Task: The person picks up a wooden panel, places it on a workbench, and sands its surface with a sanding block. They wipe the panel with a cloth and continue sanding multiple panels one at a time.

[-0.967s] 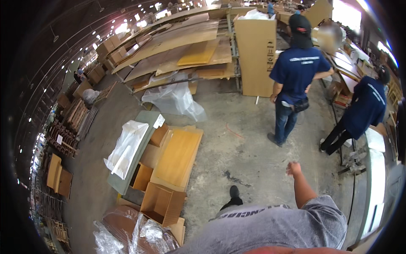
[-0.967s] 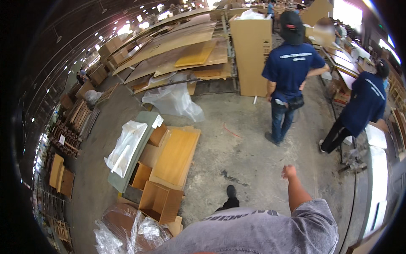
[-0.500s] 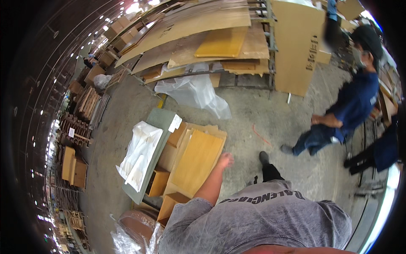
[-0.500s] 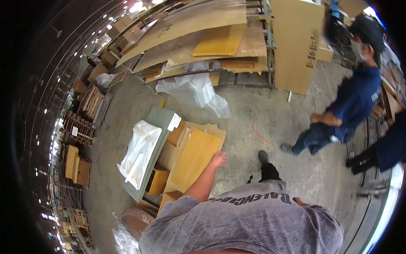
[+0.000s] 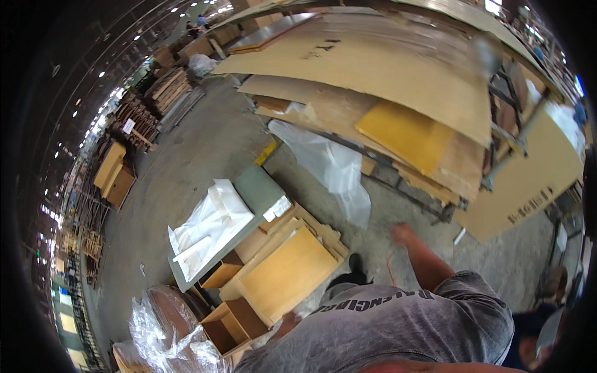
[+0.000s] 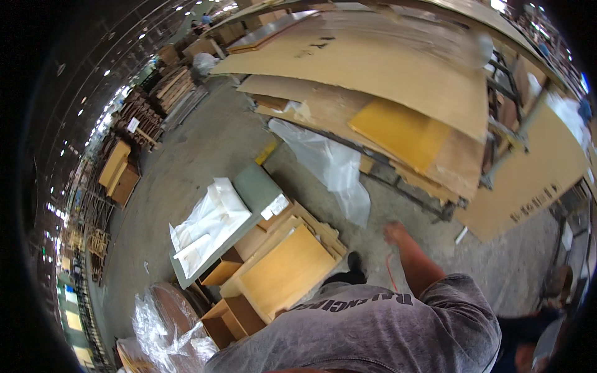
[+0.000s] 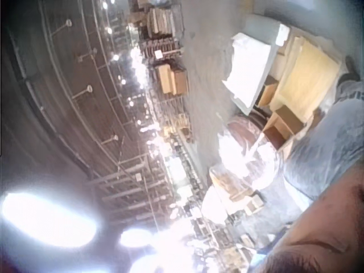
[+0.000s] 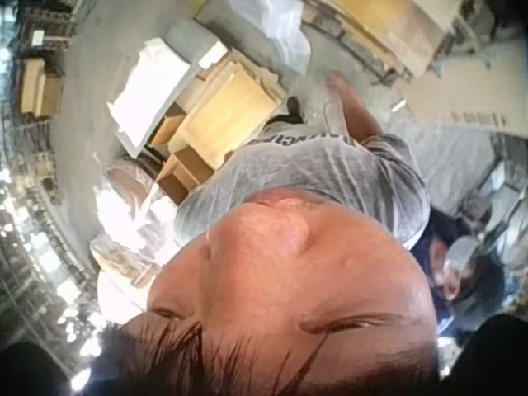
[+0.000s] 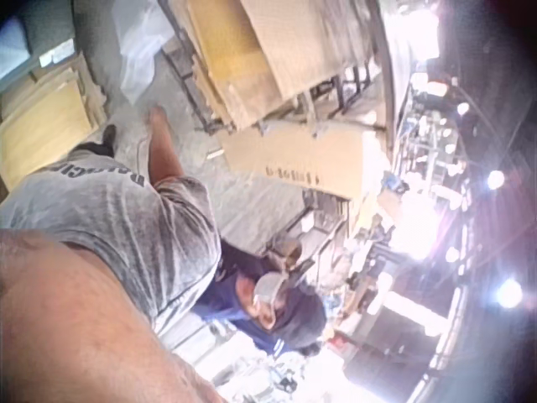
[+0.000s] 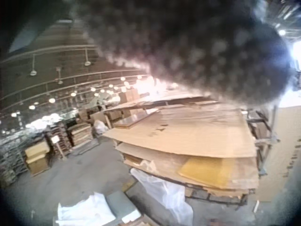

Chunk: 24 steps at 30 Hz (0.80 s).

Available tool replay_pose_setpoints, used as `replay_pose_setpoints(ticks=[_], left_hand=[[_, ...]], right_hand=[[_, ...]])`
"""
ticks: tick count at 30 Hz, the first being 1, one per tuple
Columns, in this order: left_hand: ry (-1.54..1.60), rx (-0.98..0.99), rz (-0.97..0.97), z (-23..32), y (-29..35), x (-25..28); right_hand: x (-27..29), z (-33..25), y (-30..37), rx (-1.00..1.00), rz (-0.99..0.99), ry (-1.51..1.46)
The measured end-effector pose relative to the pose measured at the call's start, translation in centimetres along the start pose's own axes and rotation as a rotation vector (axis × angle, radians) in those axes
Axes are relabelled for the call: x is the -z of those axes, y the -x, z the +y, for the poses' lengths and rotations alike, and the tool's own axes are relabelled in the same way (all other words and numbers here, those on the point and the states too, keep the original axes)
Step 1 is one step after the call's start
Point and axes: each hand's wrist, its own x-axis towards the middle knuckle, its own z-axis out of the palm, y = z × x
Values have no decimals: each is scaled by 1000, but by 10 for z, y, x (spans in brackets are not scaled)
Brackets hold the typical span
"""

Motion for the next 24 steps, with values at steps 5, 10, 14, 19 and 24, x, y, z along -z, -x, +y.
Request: replay_pose_setpoints(ticks=[5, 10, 14, 19, 24], left_hand=[[588, 407, 49, -1, -46, 32], [1155, 256, 15, 110, -147, 76], [1411, -18, 47, 217, -208, 151], [1350, -186, 269, 257, -255, 202], [1313, 173, 289, 235, -242, 219]], right_hand=[[-156, -281, -60, 338, -448, 0], [-250, -527, -92, 628, -569, -273], [-303, -703, -144, 623, -451, -502], [-375, -821, -257, 443, -361, -733], [-449, -898, -348, 147, -277, -965]])
